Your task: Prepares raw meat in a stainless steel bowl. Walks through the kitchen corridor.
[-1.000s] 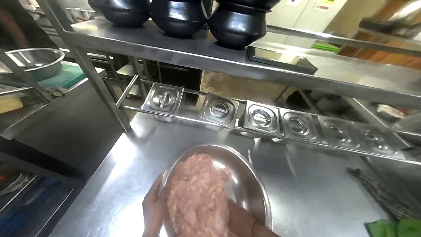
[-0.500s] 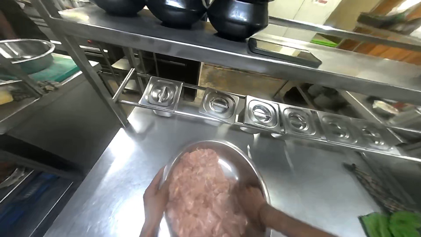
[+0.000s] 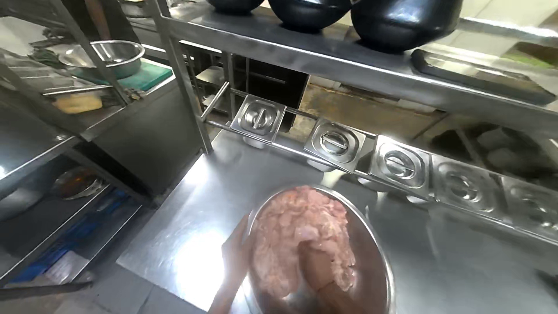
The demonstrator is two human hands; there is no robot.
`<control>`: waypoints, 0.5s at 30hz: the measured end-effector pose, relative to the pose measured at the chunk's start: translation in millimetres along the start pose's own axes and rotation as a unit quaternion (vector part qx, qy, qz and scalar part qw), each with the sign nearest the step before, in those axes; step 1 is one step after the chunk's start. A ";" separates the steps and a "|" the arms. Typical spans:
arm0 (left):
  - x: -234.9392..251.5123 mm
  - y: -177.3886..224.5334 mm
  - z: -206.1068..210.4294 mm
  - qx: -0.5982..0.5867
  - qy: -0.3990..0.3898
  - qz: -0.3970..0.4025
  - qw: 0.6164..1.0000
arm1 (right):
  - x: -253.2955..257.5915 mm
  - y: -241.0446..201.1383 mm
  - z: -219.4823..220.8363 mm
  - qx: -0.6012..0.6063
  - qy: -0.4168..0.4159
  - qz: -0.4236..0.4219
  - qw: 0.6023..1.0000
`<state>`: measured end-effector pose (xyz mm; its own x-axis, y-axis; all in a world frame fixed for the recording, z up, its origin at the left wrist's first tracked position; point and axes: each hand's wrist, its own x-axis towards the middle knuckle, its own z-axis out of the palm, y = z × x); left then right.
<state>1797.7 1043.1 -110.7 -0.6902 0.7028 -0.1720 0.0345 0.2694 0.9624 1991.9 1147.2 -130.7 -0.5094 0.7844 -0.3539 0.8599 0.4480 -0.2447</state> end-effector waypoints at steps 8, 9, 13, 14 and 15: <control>2.5 8.7 35.0 0.090 0.039 -0.020 0.995 | 22.5 -45.2 -19.4 0.063 -0.090 0.021 0.994; 8.8 10.3 32.9 0.085 0.025 -0.015 0.996 | 14.8 -45.7 -21.8 0.069 -0.114 -0.040 0.990; 37.8 11.8 15.6 0.068 -0.060 -0.005 0.996 | -3.3 -2.8 -31.7 -0.009 -0.238 -0.303 0.923; 46.0 12.4 12.2 0.071 -0.084 -0.001 0.994 | -2.3 10.3 -43.1 -0.036 -0.253 -0.320 0.912; 53.9 13.4 10.1 0.077 -0.105 0.002 0.992 | -1.7 21.2 -61.6 -0.049 -0.253 -0.299 0.919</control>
<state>1768.3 1091.2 -109.2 -0.5254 0.8209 -0.2239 0.1571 0.3522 0.9227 2013.1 1181.8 -79.7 -0.8209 0.0965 -0.5628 0.4068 0.7906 -0.4577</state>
